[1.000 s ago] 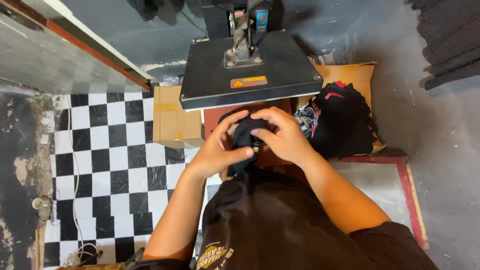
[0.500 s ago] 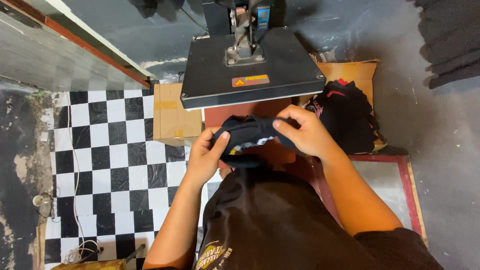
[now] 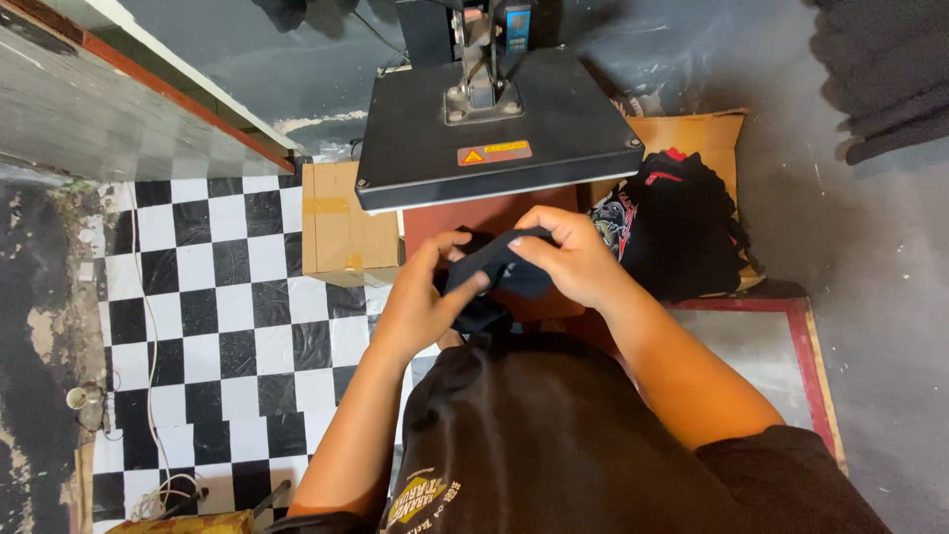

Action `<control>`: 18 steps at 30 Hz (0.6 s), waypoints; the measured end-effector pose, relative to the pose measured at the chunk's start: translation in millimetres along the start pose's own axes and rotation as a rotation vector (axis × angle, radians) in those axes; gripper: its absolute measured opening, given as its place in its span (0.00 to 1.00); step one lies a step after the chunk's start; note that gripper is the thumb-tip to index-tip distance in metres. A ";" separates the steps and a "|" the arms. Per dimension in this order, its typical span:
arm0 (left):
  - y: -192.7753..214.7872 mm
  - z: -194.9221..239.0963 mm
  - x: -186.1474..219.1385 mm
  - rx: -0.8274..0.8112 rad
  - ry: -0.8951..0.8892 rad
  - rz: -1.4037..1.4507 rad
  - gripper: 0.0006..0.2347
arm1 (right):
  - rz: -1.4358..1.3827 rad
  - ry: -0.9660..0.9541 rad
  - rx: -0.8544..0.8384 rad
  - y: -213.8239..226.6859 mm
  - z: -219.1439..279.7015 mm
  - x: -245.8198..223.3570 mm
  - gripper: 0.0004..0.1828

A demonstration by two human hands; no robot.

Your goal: Preparing and heat-pressing printed t-shirts.

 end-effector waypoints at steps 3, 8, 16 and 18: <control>-2.0 14.1 -58.7 0.029 0.091 0.194 0.07 | -0.121 -0.085 0.080 5.8 1.7 -2.0 0.08; -9.5 20.9 -66.7 0.003 0.264 0.461 0.07 | 0.012 -0.096 0.075 12.5 10.8 -13.2 0.09; -16.5 16.1 -45.3 -0.003 0.417 0.489 0.08 | 0.114 -0.042 -0.015 23.0 27.9 -22.0 0.06; -8.9 10.7 -30.1 0.032 0.286 0.235 0.06 | 0.052 -0.036 -0.022 23.9 30.7 -20.5 0.05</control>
Point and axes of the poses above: each hand's wrist, its own z-axis away from the middle knuckle, its own y-axis out of the back of the hand, x = y × z, the point moved 7 cm from there along -z, towards the middle knuckle, and after that the axes turned 12 degrees about -x, right-handed, at the moved point
